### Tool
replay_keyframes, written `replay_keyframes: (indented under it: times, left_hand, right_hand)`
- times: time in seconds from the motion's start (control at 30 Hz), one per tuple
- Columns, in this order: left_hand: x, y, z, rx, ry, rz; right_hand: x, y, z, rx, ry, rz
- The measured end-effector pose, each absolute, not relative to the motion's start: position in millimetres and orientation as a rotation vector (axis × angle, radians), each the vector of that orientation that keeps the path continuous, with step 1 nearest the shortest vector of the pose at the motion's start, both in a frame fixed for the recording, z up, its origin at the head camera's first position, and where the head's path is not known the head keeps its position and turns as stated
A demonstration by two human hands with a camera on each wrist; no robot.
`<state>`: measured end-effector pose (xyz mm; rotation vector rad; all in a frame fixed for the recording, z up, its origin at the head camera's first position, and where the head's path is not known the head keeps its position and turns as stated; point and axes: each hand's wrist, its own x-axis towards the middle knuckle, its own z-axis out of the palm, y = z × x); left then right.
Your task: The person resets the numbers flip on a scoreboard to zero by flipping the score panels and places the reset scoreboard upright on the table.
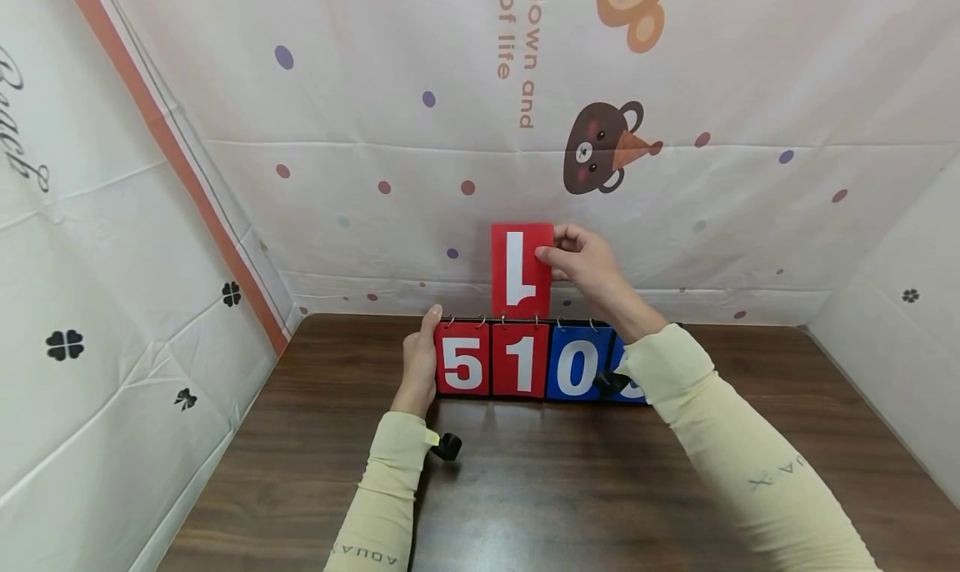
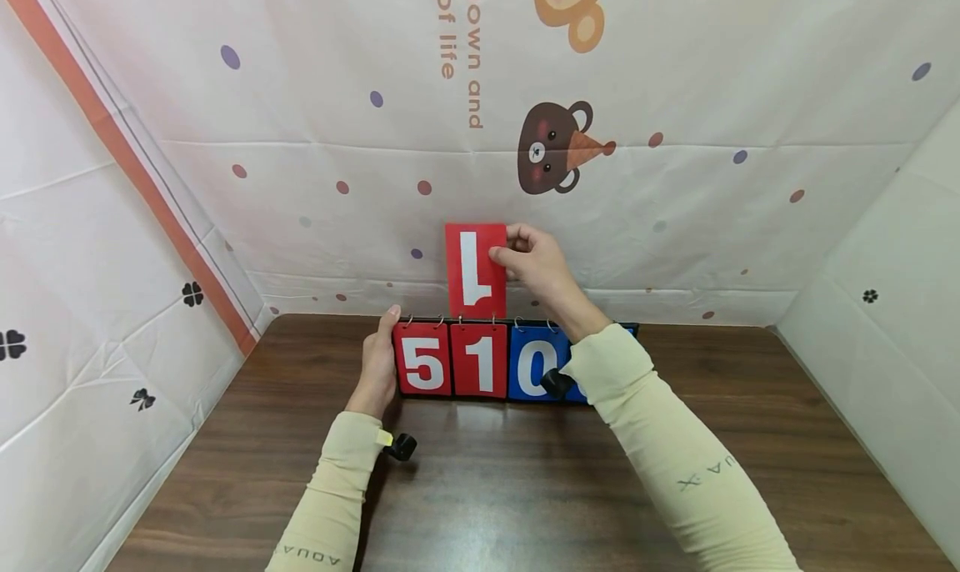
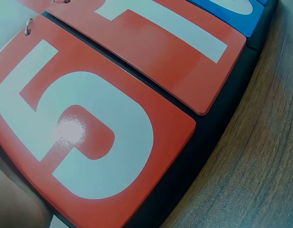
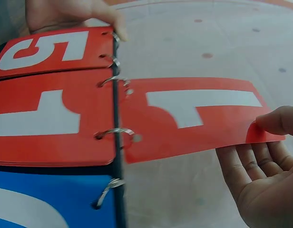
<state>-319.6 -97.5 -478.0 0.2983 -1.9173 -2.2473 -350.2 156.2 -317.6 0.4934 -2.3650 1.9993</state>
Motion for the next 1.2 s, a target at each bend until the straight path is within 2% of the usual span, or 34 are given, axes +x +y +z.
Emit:
replay_keyframes:
  times: [0.2, 0.47, 0.7, 0.97, 1.2]
  left_hand:
    - [-319, -97, -477, 0.291, -1.91, -2.247]
    - [-319, -98, -476, 0.297, -1.911, -2.249]
    - [-319, -98, -476, 0.279, -1.91, -2.25]
    - [-318, -99, -476, 0.283, -1.933, -2.216]
    - [-315, -97, -475, 0.272, -1.934, -2.206]
  right_hand:
    - [-333, 158, -306, 0.635, -2.356, 1.889]
    - [-302, 162, -305, 0.869, -2.425, 1.5]
    - [-278, 168, -315, 1.131, -2.435, 1.23]
    - [-251, 164, -338, 1.503, -2.317, 0.7]
    - [-239, 163, -363, 1.574, -2.301, 0.372]
